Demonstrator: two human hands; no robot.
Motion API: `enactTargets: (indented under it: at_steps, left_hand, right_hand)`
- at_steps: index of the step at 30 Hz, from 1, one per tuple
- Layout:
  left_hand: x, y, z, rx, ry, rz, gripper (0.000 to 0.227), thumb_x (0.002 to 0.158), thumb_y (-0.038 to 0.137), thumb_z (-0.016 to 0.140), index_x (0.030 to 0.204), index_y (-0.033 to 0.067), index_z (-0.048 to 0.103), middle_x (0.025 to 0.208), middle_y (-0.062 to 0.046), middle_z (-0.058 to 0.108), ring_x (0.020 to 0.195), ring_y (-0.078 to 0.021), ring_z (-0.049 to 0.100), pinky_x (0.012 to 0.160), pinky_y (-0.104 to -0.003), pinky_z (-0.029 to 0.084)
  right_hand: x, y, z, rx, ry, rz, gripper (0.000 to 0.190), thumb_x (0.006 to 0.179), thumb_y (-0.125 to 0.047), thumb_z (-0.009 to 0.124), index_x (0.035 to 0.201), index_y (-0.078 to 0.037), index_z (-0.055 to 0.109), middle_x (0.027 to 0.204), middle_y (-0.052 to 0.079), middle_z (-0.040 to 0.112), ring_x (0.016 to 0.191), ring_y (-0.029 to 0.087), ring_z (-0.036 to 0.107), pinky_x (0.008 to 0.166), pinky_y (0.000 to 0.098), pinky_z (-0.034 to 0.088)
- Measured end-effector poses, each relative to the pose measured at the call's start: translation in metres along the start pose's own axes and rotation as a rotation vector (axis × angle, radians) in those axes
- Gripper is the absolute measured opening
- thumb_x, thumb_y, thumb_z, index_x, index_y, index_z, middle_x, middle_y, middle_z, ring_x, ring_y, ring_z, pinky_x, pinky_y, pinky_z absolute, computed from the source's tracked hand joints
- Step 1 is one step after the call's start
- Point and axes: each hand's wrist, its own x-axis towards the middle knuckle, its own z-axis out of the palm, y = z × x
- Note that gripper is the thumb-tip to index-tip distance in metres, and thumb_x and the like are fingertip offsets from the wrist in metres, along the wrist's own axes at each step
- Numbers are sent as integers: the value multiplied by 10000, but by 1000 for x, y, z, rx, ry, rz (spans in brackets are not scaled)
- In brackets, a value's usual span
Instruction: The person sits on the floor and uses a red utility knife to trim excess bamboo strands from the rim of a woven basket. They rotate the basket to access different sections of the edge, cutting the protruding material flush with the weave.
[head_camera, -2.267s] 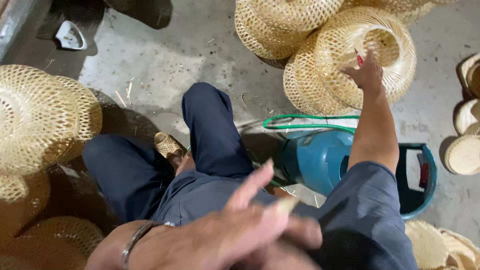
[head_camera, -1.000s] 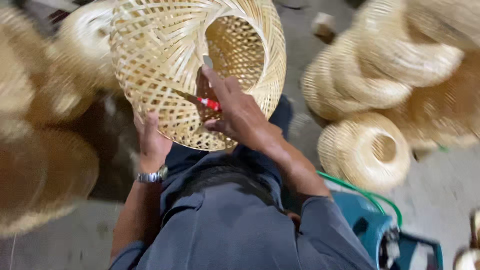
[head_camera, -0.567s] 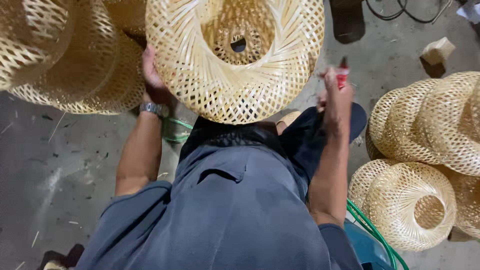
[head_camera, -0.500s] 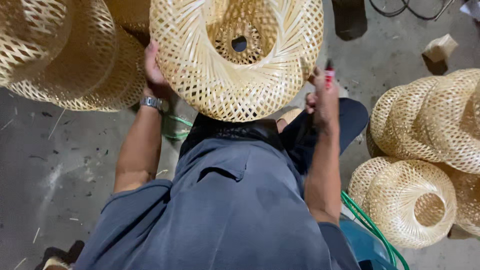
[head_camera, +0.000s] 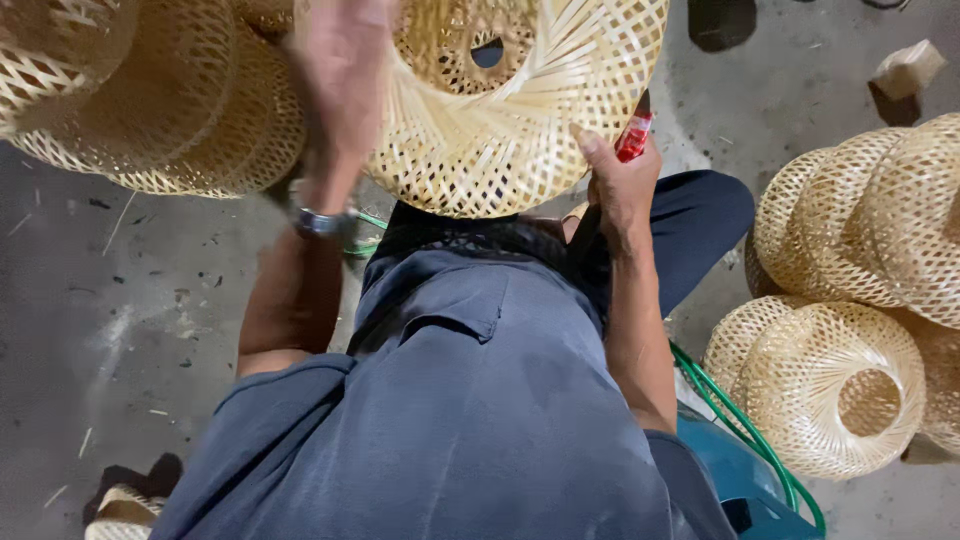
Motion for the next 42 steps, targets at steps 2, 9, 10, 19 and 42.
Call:
enactTargets:
  at_steps: [2, 9, 10, 19, 42]
  left_hand:
    - [-1, 30, 40, -157, -393, -18, 588, 1113, 553, 500, 1413, 50, 536, 1353, -118, 658, 1262, -202, 679, 1056, -386, 611]
    - [24, 75, 100, -854, -226, -4, 392, 1052, 425, 626, 1159, 49, 639, 1100, -91, 714, 980, -135, 702, 914, -302, 573]
    - [27, 72, 103, -887, -138, -44, 302, 1038, 348, 663, 1072, 48, 639, 976, -54, 670, 830, -97, 624, 777, -269, 514]
    - [42, 51, 110, -961, 119, -3, 332, 1050, 85, 756, 807, 116, 532, 776, 58, 498, 690, -47, 399, 662, -250, 365]
    - [8, 125, 119, -793, 66, 233, 156, 1173, 103, 625, 1294, 5, 631, 1166, -76, 736, 1036, -72, 656, 968, -244, 518]
  right_hand:
    - [-3, -7, 3, 3, -38, -97, 561, 869, -250, 895, 1251, 31, 594, 953, 47, 644, 707, 118, 568, 612, 286, 463]
    - [-20, -19, 19, 148, -208, -304, 990, 826, -142, 926, 1595, 33, 329, 1494, 149, 563, 1356, 247, 594, 1180, 409, 523]
    - [-22, -19, 20, 144, -216, -307, 1007, 825, -119, 924, 1613, 36, 317, 1515, 161, 554, 1375, 260, 585, 1196, 414, 511]
    - [-22, -46, 0, -190, 71, -268, 898, 1039, -668, 355, 1548, 72, 383, 885, -31, 655, 466, 26, 431, 360, 204, 408]
    - [-51, -131, 51, -788, -38, -660, 646, 1136, -157, 670, 1639, -150, 265, 890, 118, 644, 741, 213, 609, 721, 381, 526]
